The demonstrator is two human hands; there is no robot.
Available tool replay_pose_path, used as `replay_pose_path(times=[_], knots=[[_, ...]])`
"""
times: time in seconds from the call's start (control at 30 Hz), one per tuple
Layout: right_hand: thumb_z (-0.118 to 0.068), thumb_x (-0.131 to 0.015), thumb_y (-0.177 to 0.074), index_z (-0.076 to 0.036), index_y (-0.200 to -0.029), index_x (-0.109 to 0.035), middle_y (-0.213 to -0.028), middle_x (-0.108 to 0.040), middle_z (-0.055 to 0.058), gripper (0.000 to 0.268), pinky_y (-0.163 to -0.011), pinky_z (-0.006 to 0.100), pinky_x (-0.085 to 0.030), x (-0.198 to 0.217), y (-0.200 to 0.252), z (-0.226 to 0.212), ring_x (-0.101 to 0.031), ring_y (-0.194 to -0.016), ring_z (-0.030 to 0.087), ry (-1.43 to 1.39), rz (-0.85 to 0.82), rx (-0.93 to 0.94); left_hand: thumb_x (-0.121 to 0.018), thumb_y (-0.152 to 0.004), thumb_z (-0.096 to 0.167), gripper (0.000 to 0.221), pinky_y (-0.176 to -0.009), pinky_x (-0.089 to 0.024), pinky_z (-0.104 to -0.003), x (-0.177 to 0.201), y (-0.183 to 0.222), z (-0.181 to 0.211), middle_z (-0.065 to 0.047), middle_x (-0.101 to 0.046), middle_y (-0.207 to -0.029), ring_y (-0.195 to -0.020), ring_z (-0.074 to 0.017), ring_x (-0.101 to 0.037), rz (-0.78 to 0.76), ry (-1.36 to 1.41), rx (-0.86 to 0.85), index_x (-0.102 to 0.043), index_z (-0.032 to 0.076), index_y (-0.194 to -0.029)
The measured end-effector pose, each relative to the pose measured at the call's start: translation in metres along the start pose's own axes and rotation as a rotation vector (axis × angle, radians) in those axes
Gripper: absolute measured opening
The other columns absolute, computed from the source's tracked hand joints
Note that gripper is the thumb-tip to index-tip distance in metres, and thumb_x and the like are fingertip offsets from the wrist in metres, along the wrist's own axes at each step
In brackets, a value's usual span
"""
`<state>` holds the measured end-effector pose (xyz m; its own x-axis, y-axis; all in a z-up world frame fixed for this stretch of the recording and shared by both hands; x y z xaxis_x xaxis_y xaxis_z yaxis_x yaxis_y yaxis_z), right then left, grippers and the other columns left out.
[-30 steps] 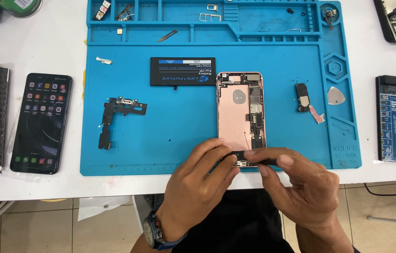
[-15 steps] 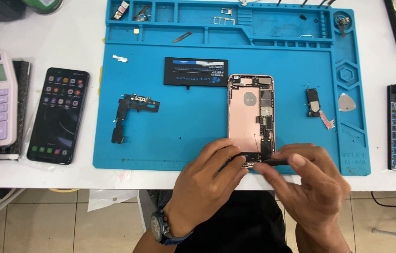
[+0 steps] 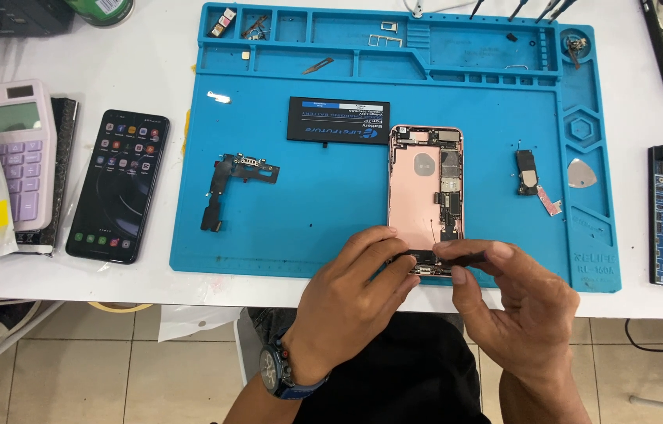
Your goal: The person uses a screwdriver and tweezers to remove screws and small components from the internal frame of a disassembled smartphone. They carefully lift and place parts onto a blue work mat while working on the device's motherboard area.
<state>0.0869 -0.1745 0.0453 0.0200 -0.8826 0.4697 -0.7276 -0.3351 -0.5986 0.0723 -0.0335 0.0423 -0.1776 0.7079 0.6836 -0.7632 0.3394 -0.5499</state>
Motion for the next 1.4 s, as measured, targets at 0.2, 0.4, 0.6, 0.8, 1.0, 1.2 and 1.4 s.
replay_pose_path(times=[0.2,0.4,0.6,0.8,1.0,1.2,1.4], knots=[[0.001,-0.086,-0.089,-0.01,-0.138,-0.043,-0.099,-0.07,0.021,0.066,-0.079,0.033,-0.068,0.01,0.006,0.001,-0.075,-0.091,0.026,0.13,0.088,0.05,-0.075,-0.098,0.009,0.018,-0.103,-0.057,-0.045,-0.002,0.001,-0.002,-0.019,-0.065,-0.114,-0.12,-0.0361,-0.06,-0.014,0.019,0.012,-0.07,-0.006,-0.107],[-0.009,-0.08,-0.095,-0.023,-0.145,-0.033,-0.119,-0.065,0.024,0.069,-0.079,0.033,-0.067,0.001,0.001,0.0,-0.071,-0.109,0.029,0.113,-0.009,0.1,-0.075,-0.098,0.009,0.019,-0.105,-0.056,-0.046,-0.002,0.001,0.001,-0.019,-0.066,-0.111,-0.118,-0.0374,-0.06,0.0,0.005,-0.013,-0.07,-0.007,-0.107],[0.006,-0.061,-0.101,-0.019,-0.151,-0.032,-0.112,-0.071,0.025,0.062,-0.094,0.037,-0.072,0.002,0.003,0.013,-0.08,-0.107,0.031,-0.147,-0.046,-0.044,-0.073,-0.099,0.01,0.018,-0.103,-0.056,-0.045,-0.002,0.0,0.0,-0.019,-0.066,-0.113,-0.118,-0.036,-0.061,-0.009,0.008,0.002,-0.071,-0.006,-0.108],[0.008,-0.08,-0.09,-0.018,-0.146,-0.036,-0.104,-0.067,0.021,0.076,-0.087,0.034,-0.07,0.006,0.007,0.008,-0.075,-0.095,0.026,-0.002,0.023,0.01,-0.071,-0.1,0.009,0.017,-0.102,-0.057,-0.045,-0.001,-0.001,0.0,-0.019,-0.066,-0.113,-0.117,-0.037,-0.061,-0.013,0.023,0.005,-0.07,-0.006,-0.107],[0.001,-0.073,-0.093,-0.022,-0.144,-0.027,-0.119,-0.063,0.028,0.072,-0.091,0.037,-0.069,0.002,0.003,0.0,-0.073,-0.111,0.034,-0.04,-0.006,0.056,-0.069,-0.101,0.009,0.017,-0.104,-0.056,-0.045,0.001,-0.003,0.003,-0.02,-0.065,-0.112,-0.116,-0.0377,-0.061,-0.006,0.01,-0.016,-0.07,-0.007,-0.108],[0.013,-0.073,-0.092,-0.02,-0.147,-0.034,-0.104,-0.068,0.024,0.075,-0.086,0.035,-0.072,0.009,0.004,0.008,-0.08,-0.098,0.03,-0.121,0.066,-0.051,-0.069,-0.101,0.012,0.02,-0.099,-0.057,-0.049,-0.001,-0.002,-0.002,-0.019,-0.063,-0.116,-0.118,-0.0402,-0.059,-0.013,0.076,0.048,-0.069,-0.005,-0.111],[0.011,-0.07,-0.092,-0.019,-0.139,-0.028,-0.096,-0.063,0.024,0.07,-0.078,0.038,-0.072,0.017,0.003,-0.001,-0.079,-0.086,0.033,-0.1,0.169,-0.015,-0.073,-0.099,0.013,0.021,-0.095,-0.058,-0.046,0.002,-0.007,0.002,-0.017,-0.063,-0.113,-0.114,-0.0366,-0.06,0.015,0.078,0.034,-0.07,-0.005,-0.11]])
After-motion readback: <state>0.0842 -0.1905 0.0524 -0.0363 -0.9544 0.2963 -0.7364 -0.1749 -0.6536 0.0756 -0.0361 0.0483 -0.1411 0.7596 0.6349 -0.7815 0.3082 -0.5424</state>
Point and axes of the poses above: each hand's wrist, its own y-axis away from the middle knuckle, its own x-axis out of the back of the hand, z = x × y, the point moved 10 cm from there along -y, towards the middle knuckle
